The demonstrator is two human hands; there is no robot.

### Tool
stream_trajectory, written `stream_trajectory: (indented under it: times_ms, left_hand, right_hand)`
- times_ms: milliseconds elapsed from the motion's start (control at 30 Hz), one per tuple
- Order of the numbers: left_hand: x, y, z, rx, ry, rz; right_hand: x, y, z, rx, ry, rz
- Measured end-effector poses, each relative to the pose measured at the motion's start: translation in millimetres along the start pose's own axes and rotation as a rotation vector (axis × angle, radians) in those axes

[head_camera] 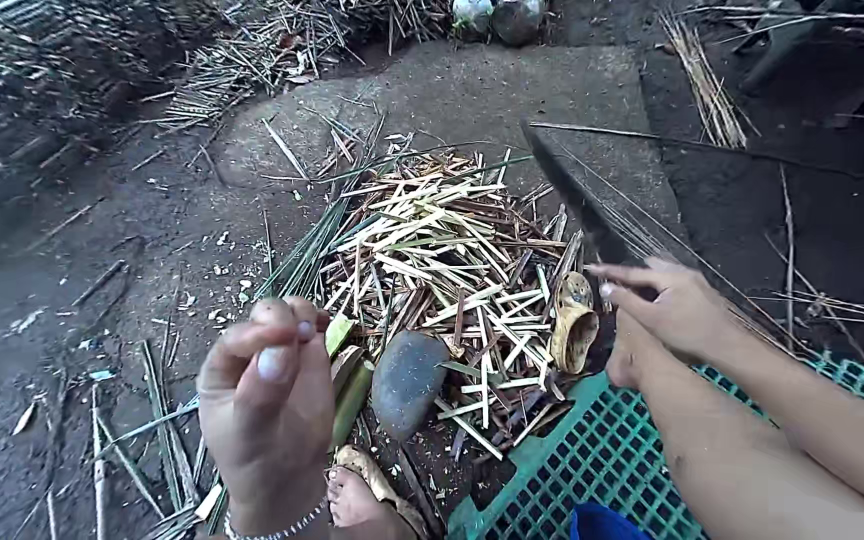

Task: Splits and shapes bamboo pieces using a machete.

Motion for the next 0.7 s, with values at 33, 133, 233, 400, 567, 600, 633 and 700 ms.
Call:
stream_trajectory:
  times_ms: [33,133,233,400,567,600,633,700]
  left_hand:
    - [6,-3,11,0.019,-0.013,0.091]
    - [23,-21,48,0.131,-0.068,0.333]
    - [51,-53,69,0.254,-0.202,0.61]
    - [132,-134,4,0.681,-0.726,1.181]
    - [149,-198,-98,0.998,-1.429,1.33]
    - [134,-206,-110,0.963,-1.498,1.329]
    - [116,-213,-118,0.911,-1.53,1.302]
    - [77,-232,-129,0.775,-1.587,1.244]
  right_hand:
    - [-12,20,-2,-0.06,-0.068,-0.009]
    - [-29,52,-20,-0.149,-0.214,-0.038]
    - [-32,61,-34,-0.183,-0.261,-0.024]
    - [-34,71,-51,-0.184,-0.309,-0.068]
    - [-37,78,-50,-0.181,-0.348,-0.133]
    - [-38,78,-46,-0.185,-0.355,-0.137]
    - [-40,78,-43,-0.195,-0.365,-0.139]
    - [-44,77,-37,-0.24,-0.417,-0.144]
Point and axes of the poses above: each hand's wrist, its own z-axis towards the middle knuckle, its own x-axis out of the back of the hand, y = z × x, the point moved 5 cm from there along z, towards the middle knuckle, and after that the axes turned 1 degree about -x, right-handed, at the moved point
